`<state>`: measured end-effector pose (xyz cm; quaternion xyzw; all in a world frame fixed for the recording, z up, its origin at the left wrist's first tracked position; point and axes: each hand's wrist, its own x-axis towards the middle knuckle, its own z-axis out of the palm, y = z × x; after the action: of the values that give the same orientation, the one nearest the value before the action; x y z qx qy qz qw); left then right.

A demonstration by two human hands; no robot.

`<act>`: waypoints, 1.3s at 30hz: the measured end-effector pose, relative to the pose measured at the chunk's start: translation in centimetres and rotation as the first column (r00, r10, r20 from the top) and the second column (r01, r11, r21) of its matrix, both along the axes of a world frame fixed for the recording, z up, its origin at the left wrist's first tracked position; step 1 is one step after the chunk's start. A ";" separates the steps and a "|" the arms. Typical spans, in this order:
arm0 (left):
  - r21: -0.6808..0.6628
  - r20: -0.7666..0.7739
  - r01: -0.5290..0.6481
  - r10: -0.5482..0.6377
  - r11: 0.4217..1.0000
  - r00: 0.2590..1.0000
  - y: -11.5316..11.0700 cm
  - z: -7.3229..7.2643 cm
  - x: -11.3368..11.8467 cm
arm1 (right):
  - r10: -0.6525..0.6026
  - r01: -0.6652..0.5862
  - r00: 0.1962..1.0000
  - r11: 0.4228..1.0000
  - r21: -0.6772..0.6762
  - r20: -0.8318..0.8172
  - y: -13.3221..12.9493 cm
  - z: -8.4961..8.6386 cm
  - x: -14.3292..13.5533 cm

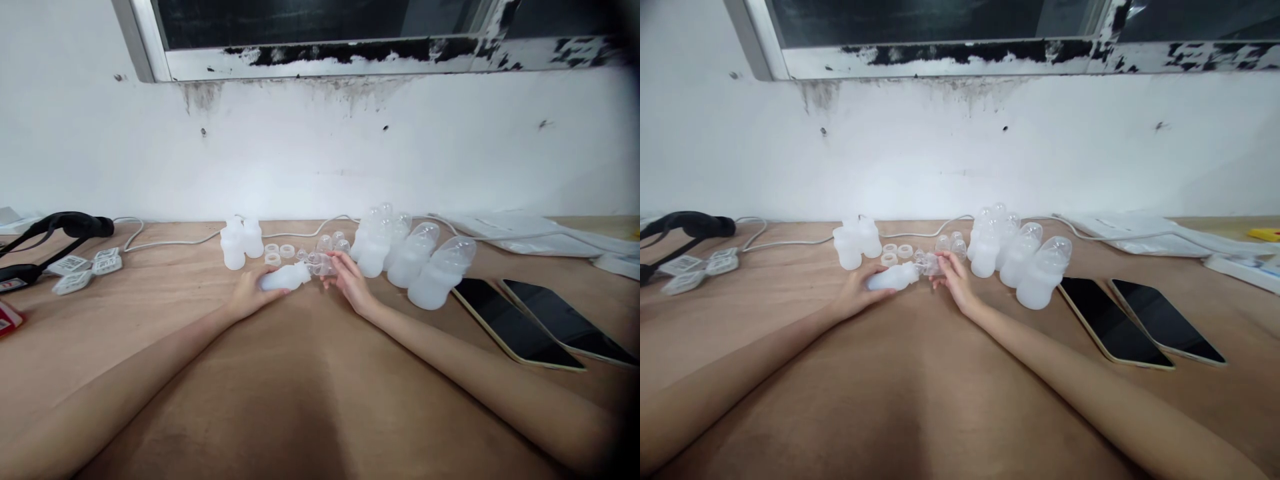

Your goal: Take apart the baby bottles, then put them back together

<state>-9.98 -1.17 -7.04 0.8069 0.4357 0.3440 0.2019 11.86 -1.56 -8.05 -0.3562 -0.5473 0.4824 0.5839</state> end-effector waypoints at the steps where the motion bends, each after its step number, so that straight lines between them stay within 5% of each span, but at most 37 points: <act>1: 0.016 -0.015 0.009 -0.009 1.000 1.000 -0.2 0.1 0.1 | 0.002 -0.007 0.995 0.999 0.053 0.104 -0.3 0.1 0.0; 6: -0.065 0.059 0.078 -0.074 0.995 0.996 -1.0 0.7 0.5 | -0.037 -0.111 0.848 0.963 0.245 0.529 -1.9 0.8 -0.1; 9: -0.350 0.212 0.160 -0.089 0.923 0.973 -1.4 1.4 0.6 | -0.049 -0.160 0.819 0.938 0.309 0.572 -2.4 1.1 -0.1; 13: -0.732 0.463 0.430 -0.078 0.528 0.883 -1.6 2.4 0.4 | -0.184 -0.211 0.798 0.807 0.552 0.574 -2.7 2.1 -0.1; 18: -0.744 0.668 0.667 0.045 0.046 0.742 -2.3 3.2 0.5 | -0.248 -0.293 0.802 0.629 0.720 0.543 -3.3 4.2 -0.1; 21: -0.673 0.728 0.731 0.067 -0.116 0.682 -2.6 3.2 0.7 | -0.254 -0.320 0.802 0.581 0.748 0.541 -3.6 4.8 0.0; 23: -0.660 0.739 0.739 0.059 -0.137 0.671 -2.6 3.2 0.7 | -0.257 -0.332 0.801 0.560 0.759 0.541 -3.7 5.0 0.0; 26: -0.671 0.733 0.733 0.048 -0.107 0.678 -2.6 3.1 0.7 | -0.256 -0.355 0.793 0.542 0.762 0.552 -3.5 5.2 -0.1; 29: -0.684 0.729 0.729 -0.007 0.029 0.685 -2.9 3.3 0.9 | -0.263 -0.389 0.761 0.546 0.742 0.593 -3.5 6.5 0.0; 31: -0.661 0.723 0.713 -0.057 0.233 0.689 -3.1 3.6 1.4 | -0.263 -0.418 0.698 0.606 0.677 0.666 -3.9 8.4 0.4; 33: -0.595 0.661 0.602 -0.103 0.532 0.744 -3.2 3.6 1.9 | -0.276 -0.384 0.597 0.727 0.570 0.754 -4.6 10.8 1.2; 35: -0.467 0.528 0.398 -0.112 0.790 0.842 -3.0 3.2 2.3 | -0.335 -0.281 0.432 0.832 0.478 0.837 -5.5 13.0 2.2; 36: -0.406 0.451 0.306 -0.102 0.861 0.887 -2.7 2.8 2.4 | -0.352 -0.237 0.309 0.871 0.430 0.884 -5.9 13.9 2.7; 39: -0.340 0.295 0.161 -0.058 0.926 0.954 -1.7 1.3 2.1 | -0.343 -0.118 -0.072 0.936 0.333 0.937 -6.2 14.9 4.2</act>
<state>-7.86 -2.85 -5.71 0.7225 0.4122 0.3569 0.4251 16.06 -7.76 6.81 -0.5409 -0.8333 -0.0756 0.0860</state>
